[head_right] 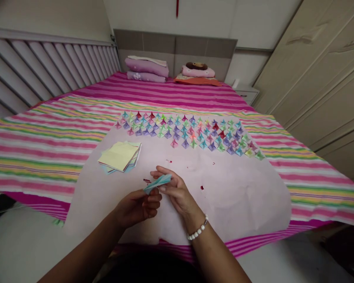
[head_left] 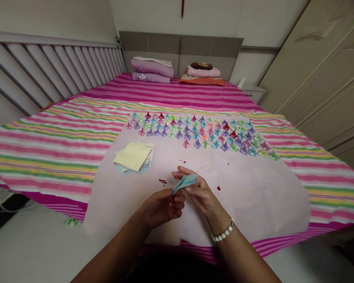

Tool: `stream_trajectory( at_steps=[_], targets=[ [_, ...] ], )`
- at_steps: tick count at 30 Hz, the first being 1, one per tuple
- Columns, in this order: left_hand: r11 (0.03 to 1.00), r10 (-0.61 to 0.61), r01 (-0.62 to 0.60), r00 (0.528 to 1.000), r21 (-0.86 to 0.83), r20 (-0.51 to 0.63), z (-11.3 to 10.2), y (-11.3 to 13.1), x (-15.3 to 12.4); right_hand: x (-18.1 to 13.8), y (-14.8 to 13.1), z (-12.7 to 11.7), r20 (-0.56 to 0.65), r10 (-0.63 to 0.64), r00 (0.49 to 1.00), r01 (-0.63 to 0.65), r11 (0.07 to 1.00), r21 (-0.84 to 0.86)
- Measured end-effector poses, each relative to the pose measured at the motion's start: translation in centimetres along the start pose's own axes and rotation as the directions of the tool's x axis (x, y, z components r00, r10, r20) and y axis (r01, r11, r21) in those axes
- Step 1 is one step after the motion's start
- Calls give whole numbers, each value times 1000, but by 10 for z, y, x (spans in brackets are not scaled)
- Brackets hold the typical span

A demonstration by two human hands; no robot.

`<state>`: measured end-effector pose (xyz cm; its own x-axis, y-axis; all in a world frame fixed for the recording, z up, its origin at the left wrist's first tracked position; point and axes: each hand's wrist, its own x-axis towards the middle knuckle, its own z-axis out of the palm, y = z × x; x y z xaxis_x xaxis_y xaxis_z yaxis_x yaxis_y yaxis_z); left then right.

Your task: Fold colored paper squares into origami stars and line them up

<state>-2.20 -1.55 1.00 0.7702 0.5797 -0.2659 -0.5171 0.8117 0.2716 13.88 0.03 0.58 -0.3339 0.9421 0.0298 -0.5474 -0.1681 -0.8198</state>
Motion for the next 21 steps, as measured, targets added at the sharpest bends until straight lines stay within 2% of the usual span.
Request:
stream_trajectory(
  at_steps=[5, 7, 9, 11, 12, 15, 17, 21],
  targets=[
    [999, -36, 36, 999, 9, 12, -4, -5, 5, 0, 0, 2, -40, -4, 999, 2, 999, -52],
    [993, -12, 16, 999, 116, -31, -5, -4, 6, 1, 1, 1, -57, 0, 998, -4, 997, -73],
    [955, 61, -21, 990, 295, -125, -6, 0, 7, 2, 1, -1, -74, 10, 997, -17, 995, -94],
    [859, 229, -96, 950, 503, -211, -7, 5, 7, 3, 2, -4, -121, -4, 993, -11, 993, -117],
    [792, 335, -143, 915, 593, -226, -8, 8, 6, 3, 2, -6, -153, -18, 988, -2, 992, -130],
    [591, 572, -258, 802, 764, -171, -8, 17, 2, 5, 4, -10, -215, -38, 976, -1, 984, -177],
    [498, 623, -256, 770, 829, -136, -5, 21, -3, 5, 5, -9, -219, -41, 975, -6, 978, -210],
    [374, 621, -229, 781, 899, -59, 6, 22, -7, 6, 4, -5, -203, -59, 977, -1, 959, -282]
  ],
)
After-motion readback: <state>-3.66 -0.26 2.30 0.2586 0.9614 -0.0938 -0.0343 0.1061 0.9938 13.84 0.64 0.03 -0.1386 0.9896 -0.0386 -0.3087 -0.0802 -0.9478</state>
